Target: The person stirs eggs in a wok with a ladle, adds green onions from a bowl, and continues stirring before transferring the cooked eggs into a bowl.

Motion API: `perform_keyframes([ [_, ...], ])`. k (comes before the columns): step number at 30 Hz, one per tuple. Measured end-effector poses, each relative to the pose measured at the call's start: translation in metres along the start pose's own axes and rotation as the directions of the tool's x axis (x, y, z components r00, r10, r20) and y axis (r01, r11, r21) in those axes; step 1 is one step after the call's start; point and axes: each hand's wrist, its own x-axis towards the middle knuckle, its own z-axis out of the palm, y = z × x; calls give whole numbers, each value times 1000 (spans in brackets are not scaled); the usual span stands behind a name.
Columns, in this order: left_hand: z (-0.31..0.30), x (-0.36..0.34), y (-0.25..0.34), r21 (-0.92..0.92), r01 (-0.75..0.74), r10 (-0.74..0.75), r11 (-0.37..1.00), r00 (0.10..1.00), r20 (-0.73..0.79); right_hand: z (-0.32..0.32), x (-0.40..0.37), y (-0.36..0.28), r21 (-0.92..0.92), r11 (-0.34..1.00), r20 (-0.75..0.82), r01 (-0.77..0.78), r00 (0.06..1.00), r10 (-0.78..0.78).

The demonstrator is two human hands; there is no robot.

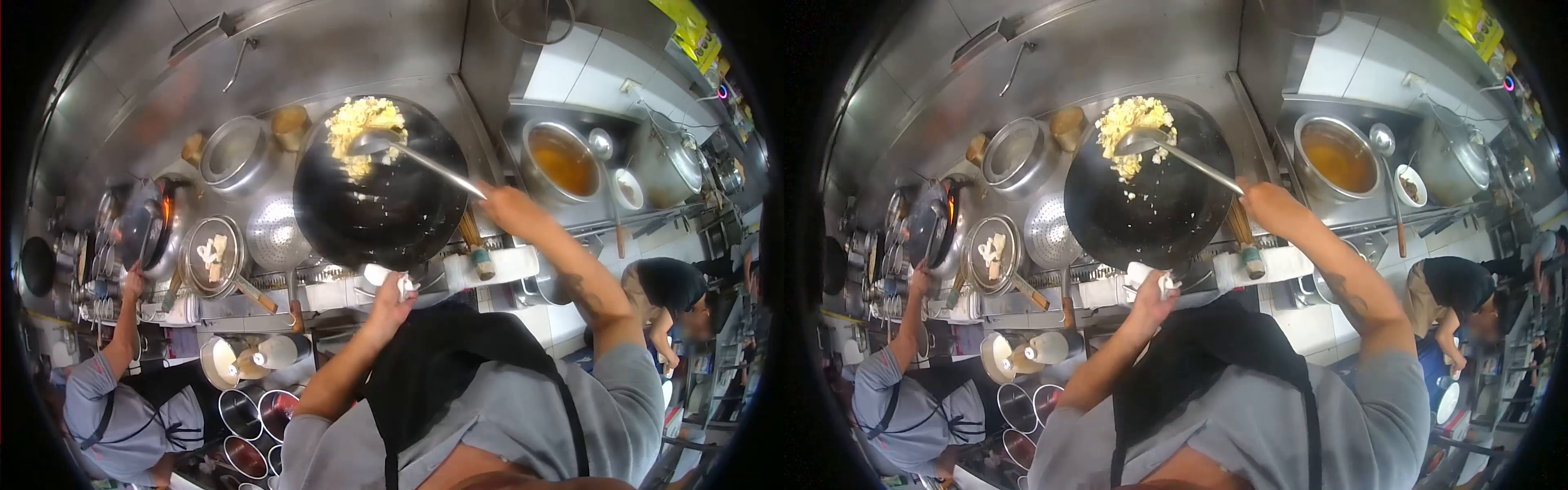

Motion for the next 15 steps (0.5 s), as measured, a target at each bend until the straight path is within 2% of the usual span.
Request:
perform_keyframes([
  [1, 12, 0, 9, 44, -71, 74, 996, 995, -61, 6, -7, 10, 41, 997, -97, 62, 994, -58],
  [2, 27, 8, 30, 2, -92, 92, 996, 984, -155, 12, -10, 17, 80, 988, -190, 129, 975, -112],
  [3, 25, 33, 50, -14, -131, 130, 991, 990, -59, 4, -8, 9, 322, 946, -56, -26, 997, 47],
  [4, 24, 58, 71, -38, -166, 167, 985, 985, 36, -12, -5, -4, 517, 831, 110, -204, 979, 172],
  [5, 15, 91, 90, -116, -97, 107, 988, 991, 82, -23, 1, -13, 649, 657, 293, -385, 923, 251],
  [6, 32, 88, 101, -54, -194, 198, 979, 978, 63, -24, 8, -15, 753, 506, 351, -421, 907, 231],
  [8, 14, 136, 108, -37, -190, 192, 981, 977, 95, -26, 26, -13, 863, 159, 457, -479, 876, 158],
  [9, 15, 141, 111, -17, -184, 184, 983, 981, 60, -26, 38, -7, 895, 67, 439, -440, 898, 32],
  [12, 21, 139, 112, 4, -179, 178, 984, 981, -79, -54, 45, 9, 920, -50, 391, -388, 912, 125],
  [14, 46, 109, 110, -8, -206, 200, 979, 959, -200, -77, 51, 30, 931, -253, 306, -263, 940, 153],
  [15, 39, 107, 108, -6, -187, 183, 982, 969, -169, -82, 59, 36, 982, -151, 140, -118, 979, 146],
])
